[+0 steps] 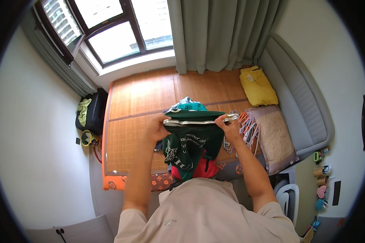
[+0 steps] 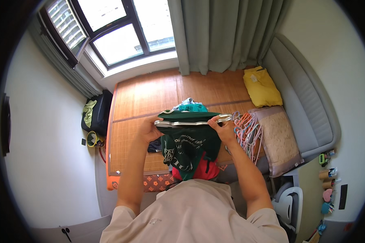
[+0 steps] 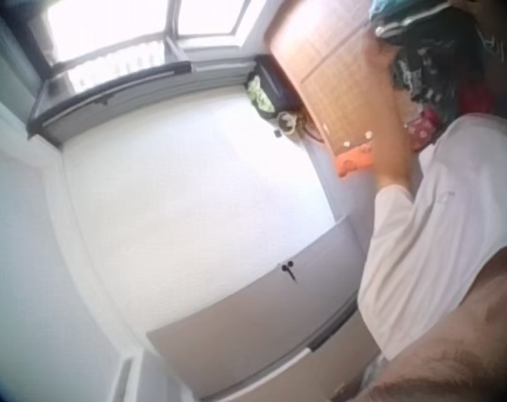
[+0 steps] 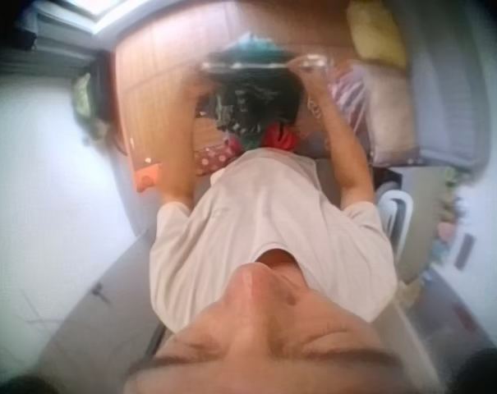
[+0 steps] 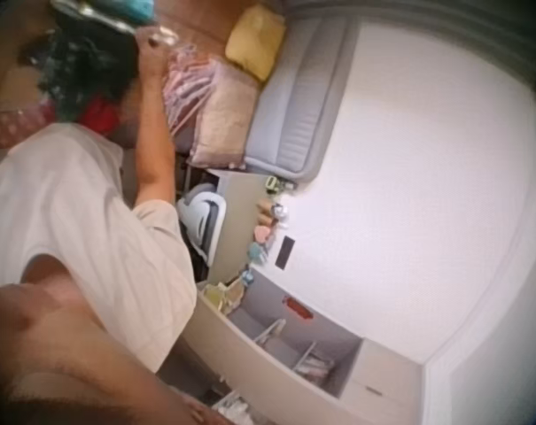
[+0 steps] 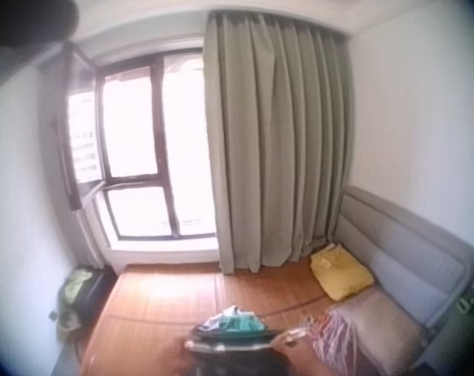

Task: The person hangs various clothing items on hangers and places them into a closet. They handle a red shirt, a green and white striped shirt, a black shirt, a pink shirt, and denim shorts, placing each on a hanger and hanging it on the closet rod.

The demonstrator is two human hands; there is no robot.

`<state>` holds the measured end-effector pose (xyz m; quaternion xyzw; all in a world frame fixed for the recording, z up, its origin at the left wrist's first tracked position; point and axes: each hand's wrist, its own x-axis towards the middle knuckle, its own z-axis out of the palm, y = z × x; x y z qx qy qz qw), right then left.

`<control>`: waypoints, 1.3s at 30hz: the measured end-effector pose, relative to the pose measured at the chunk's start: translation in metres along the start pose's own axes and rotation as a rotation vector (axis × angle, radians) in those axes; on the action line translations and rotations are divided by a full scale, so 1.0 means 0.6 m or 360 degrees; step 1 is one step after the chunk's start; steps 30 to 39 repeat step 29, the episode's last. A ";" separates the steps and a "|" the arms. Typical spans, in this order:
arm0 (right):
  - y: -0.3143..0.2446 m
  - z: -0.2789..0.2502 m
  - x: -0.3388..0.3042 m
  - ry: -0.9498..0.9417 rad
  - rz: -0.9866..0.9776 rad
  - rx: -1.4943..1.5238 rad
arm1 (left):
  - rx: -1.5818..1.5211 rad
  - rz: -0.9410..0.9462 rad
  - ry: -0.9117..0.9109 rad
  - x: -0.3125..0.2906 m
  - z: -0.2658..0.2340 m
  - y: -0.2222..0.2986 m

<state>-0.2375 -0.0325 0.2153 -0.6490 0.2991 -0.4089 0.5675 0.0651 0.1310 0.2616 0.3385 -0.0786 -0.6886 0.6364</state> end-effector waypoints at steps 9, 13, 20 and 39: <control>0.022 -0.027 0.022 -0.0028 -0.0013 -0.0401 | 0.0508 0.0174 -0.0096 -0.030 0.007 0.024; 0.015 -0.011 0.021 0.0000 -0.0131 -0.0589 | 0.0747 0.0241 0.0320 -0.020 -0.003 0.023; -0.040 0.034 0.019 -0.0090 -0.0291 -0.1121 | 0.1391 0.0357 0.0607 -0.005 0.055 0.009; -0.072 0.073 0.046 -0.0325 -0.0230 -0.1652 | 0.1049 0.0051 0.0521 -0.019 0.045 -0.019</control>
